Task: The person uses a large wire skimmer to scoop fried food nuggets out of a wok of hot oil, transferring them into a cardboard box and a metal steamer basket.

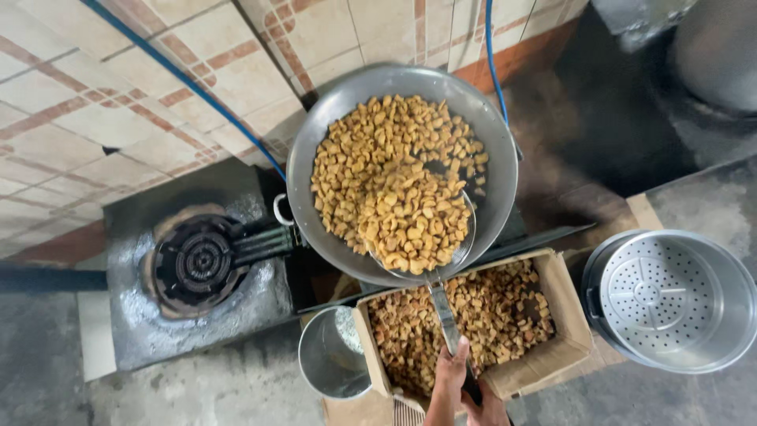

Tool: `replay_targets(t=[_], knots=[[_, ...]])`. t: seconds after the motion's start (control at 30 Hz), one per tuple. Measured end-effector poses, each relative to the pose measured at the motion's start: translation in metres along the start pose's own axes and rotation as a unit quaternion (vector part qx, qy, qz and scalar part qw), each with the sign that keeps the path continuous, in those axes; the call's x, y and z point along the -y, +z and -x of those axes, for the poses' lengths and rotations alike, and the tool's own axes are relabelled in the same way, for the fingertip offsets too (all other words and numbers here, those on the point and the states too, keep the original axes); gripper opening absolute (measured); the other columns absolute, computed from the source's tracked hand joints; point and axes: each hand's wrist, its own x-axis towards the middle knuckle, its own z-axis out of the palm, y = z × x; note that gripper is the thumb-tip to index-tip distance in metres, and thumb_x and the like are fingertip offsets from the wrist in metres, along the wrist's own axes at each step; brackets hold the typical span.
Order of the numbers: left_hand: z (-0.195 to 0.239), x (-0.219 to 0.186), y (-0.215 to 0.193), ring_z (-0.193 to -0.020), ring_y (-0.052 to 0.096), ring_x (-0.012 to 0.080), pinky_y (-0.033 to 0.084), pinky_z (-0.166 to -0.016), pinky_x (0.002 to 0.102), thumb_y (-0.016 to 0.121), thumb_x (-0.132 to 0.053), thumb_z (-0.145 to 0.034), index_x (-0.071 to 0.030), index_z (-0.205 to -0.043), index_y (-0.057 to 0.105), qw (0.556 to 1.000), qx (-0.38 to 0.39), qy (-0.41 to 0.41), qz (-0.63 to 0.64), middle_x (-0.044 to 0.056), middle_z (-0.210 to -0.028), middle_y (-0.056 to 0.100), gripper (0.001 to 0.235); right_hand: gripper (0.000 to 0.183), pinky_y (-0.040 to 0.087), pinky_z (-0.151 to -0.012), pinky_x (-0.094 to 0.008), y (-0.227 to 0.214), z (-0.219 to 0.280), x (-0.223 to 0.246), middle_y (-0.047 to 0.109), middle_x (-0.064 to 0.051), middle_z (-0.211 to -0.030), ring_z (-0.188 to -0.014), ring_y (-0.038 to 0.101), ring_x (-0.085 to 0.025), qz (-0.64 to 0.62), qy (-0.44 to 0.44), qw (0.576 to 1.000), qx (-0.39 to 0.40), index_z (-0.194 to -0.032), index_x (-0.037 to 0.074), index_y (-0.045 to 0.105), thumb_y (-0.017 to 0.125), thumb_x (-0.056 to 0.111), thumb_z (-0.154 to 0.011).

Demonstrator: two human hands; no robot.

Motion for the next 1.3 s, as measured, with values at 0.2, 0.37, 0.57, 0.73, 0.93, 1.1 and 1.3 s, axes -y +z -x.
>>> replay_targets(t=[0.2,0.37,0.57,0.73,0.93,1.1,1.3], knots=[[0.002,-0.002,0.022,-0.053,0.056,0.0127,0.044,-0.045,0.029,0.067,-0.045,-0.099,-0.009,-0.107,0.06,0.995,-0.089,-0.01,0.052,0.0,-0.069,0.06,0.038,0.053,0.057,-0.064,-0.04,0.007,-0.003,-0.001,0.075,-0.017,-0.078,-0.073,0.077,-0.027,0.029,-0.039,0.999,0.006,-0.114,0.003,0.065,0.078,0.037,-0.076],[0.022,-0.007,0.027,-0.043,0.046,0.0122,0.036,-0.039,0.03,0.066,-0.043,-0.095,-0.015,-0.103,0.06,0.991,-0.086,0.023,0.098,0.0,-0.058,0.051,0.03,0.052,0.056,-0.062,-0.04,0.005,-0.008,-0.003,0.074,-0.016,-0.077,-0.07,0.076,-0.026,0.038,-0.027,0.999,0.01,-0.115,0.003,0.064,0.078,0.036,-0.076],[0.022,0.002,0.023,-0.047,0.05,0.0105,0.041,-0.04,0.029,0.069,-0.047,-0.098,-0.006,-0.099,0.059,0.991,-0.09,0.057,0.081,-0.002,-0.06,0.053,0.042,0.052,0.055,-0.059,-0.04,0.013,-0.013,-0.001,0.074,-0.016,-0.076,-0.067,0.074,-0.025,0.037,-0.015,0.999,0.013,-0.115,0.003,0.063,0.078,0.035,-0.077],[0.015,0.005,0.022,-0.045,0.05,0.0116,0.04,-0.039,0.03,0.068,-0.048,-0.094,-0.007,-0.097,0.064,0.987,-0.136,0.022,0.088,0.0,-0.057,0.053,0.042,0.052,0.054,-0.057,-0.039,0.014,-0.017,-0.003,0.073,-0.015,-0.075,-0.065,0.072,-0.025,0.043,-0.011,0.999,0.013,-0.116,0.003,0.062,0.078,0.034,-0.077],[0.025,-0.015,0.03,-0.044,0.051,0.0116,0.043,-0.038,0.03,0.066,-0.05,-0.095,-0.004,-0.094,0.063,0.985,-0.154,0.046,0.063,0.0,-0.057,0.054,0.046,0.052,0.052,-0.055,-0.039,0.002,-0.014,-0.002,0.072,-0.015,-0.074,-0.062,0.07,-0.024,0.051,-0.007,0.999,0.014,-0.116,0.003,0.061,0.078,0.032,-0.077],[0.026,-0.031,0.03,-0.043,0.05,0.0108,0.042,-0.038,0.029,0.067,-0.049,-0.094,-0.006,-0.095,0.063,0.986,-0.114,0.089,0.084,0.0,-0.057,0.053,0.043,0.051,0.051,-0.053,-0.039,0.011,-0.016,0.003,0.071,-0.014,-0.073,-0.059,0.068,-0.023,0.039,-0.002,0.999,0.023,-0.116,0.003,0.06,0.078,0.031,-0.078],[0.016,-0.022,0.02,-0.042,0.048,0.011,0.038,-0.037,0.029,0.066,-0.052,-0.095,-0.003,-0.099,0.06,0.989,-0.113,0.04,0.085,0.0,-0.056,0.054,0.049,0.051,0.05,-0.051,-0.038,0.012,-0.014,-0.003,0.071,-0.014,-0.072,-0.056,0.066,-0.022,0.026,0.01,0.999,0.031,-0.117,0.003,0.059,0.079,0.03,-0.078]])
